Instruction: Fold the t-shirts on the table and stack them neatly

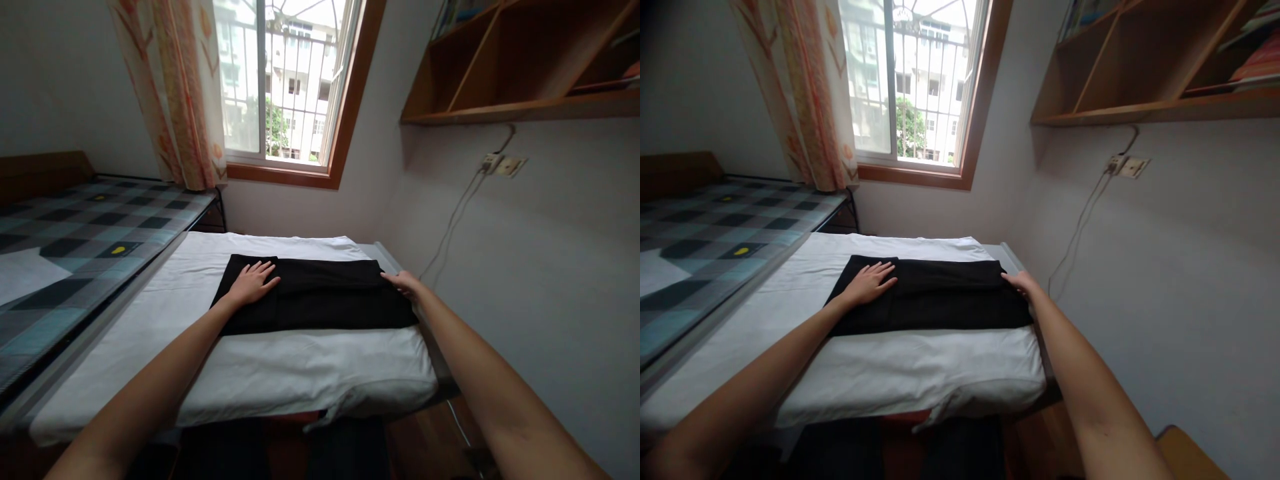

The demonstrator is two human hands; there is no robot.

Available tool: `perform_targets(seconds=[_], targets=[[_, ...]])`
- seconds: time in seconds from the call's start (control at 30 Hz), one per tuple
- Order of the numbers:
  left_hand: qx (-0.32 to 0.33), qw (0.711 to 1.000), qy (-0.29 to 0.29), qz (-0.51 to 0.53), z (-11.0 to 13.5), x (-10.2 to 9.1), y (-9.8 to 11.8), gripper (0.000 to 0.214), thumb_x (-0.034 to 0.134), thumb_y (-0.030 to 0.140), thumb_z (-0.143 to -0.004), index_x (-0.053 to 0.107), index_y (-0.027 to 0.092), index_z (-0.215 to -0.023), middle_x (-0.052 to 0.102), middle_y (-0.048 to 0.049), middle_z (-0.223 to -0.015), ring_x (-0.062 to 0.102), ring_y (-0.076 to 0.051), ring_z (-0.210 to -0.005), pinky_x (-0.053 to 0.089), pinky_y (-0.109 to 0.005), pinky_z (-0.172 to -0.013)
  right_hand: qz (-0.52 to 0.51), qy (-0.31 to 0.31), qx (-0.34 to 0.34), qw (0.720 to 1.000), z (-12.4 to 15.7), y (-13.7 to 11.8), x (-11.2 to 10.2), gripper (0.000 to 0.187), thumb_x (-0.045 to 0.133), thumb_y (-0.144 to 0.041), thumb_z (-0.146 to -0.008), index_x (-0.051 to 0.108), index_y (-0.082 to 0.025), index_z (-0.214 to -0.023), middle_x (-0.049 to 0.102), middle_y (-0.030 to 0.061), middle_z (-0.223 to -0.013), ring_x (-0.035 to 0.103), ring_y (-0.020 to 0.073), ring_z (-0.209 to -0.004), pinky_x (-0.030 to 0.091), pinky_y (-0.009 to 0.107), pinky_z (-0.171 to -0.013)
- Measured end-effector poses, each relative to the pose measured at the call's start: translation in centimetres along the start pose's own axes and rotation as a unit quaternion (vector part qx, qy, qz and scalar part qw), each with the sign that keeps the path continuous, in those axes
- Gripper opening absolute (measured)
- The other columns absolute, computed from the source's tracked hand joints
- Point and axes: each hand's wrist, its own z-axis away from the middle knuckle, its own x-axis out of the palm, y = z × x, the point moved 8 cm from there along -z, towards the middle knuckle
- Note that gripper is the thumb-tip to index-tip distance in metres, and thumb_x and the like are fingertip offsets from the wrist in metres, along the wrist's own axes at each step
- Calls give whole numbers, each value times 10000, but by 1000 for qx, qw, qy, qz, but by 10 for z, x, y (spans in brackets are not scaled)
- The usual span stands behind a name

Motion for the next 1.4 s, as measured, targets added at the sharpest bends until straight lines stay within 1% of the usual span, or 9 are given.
perform_targets(seconds=[0.13,0.27,0.53,0.77,0.87,0.97,1.17,1.3,1.4], targets=[[-2,1000,-6,-1,-1,1,-1,660,264,606,-950,386,225,-1475,342,-56,-1546,275,-272,-1437,188,-463,-1161,-37,-48,57,997,4,16,1,449,648,-570,-801,614,-131,-890,637,88,-815,578,149,-622,455,258,-528],[-2,1000,-6,0,-1,3,-2,667,263,606,-947,384,217,-1476,338,-52,-1548,261,-279,-1442,202,-479,-1156,-79,-80,53,992,2,21,4,335,704,-471,-786,595,-157,-827,619,39,-771,547,112,-591,451,234,-528],[-3,1000,-9,1,-2,4,-3,652,252,608,-948,383,247,-1475,331,-38,-1553,250,-269,-1447,192,-472,-1160,-95,-28,-17,995,5,9,-7,211,730,-292,-777,578,-146,-775,544,-5,-610,508,81,-542,474,207,-542],[1,1000,1,6,-1,3,-3,643,273,598,-947,394,241,-1468,347,-53,-1544,264,-275,-1441,196,-480,-1155,-80,-155,-8,985,17,17,-3,400,682,-527,-781,622,-163,-937,612,35,-772,528,90,-547,461,210,-486],[4,1000,5,9,-1,3,-2,644,278,597,-946,402,234,-1464,354,-57,-1541,269,-278,-1439,202,-484,-1154,-77,-223,-17,972,26,21,1,491,769,-518,-692,629,-196,-1036,621,26,-800,469,64,-482,372,173,-391],[3,1000,6,10,-1,3,-3,634,284,593,-946,406,245,-1461,360,-55,-1538,268,-275,-1439,198,-481,-1154,-92,-244,-45,964,39,15,1,601,814,-442,-649,596,-248,-1175,641,18,-830,449,57,-464,354,166,-374],[-1,1000,1,5,-1,3,-2,649,278,596,-948,395,227,-1468,352,-62,-1542,270,-276,-1438,199,-482,-1156,-166,-236,-99,952,68,-24,-6,416,731,-298,-731,625,-239,-1129,654,7,-754,541,89,-536,448,176,-466],[-2,1000,4,1,1,2,-1,639,283,583,-954,406,215,-1462,364,-73,-1535,280,-275,-1434,199,-481,-1156,-243,-220,-134,935,83,-73,-2,269,625,-182,-794,610,-183,-1063,543,-55,-584,459,49,-431,368,137,-399],[-2,1000,5,1,1,1,-1,633,284,578,-956,406,219,-1462,363,-73,-1536,284,-271,-1433,198,-473,-1158,-293,-201,-198,914,106,-116,17,339,564,-156,-842,554,-157,-1180,489,-82,-521,424,46,-374,322,139,-355]])
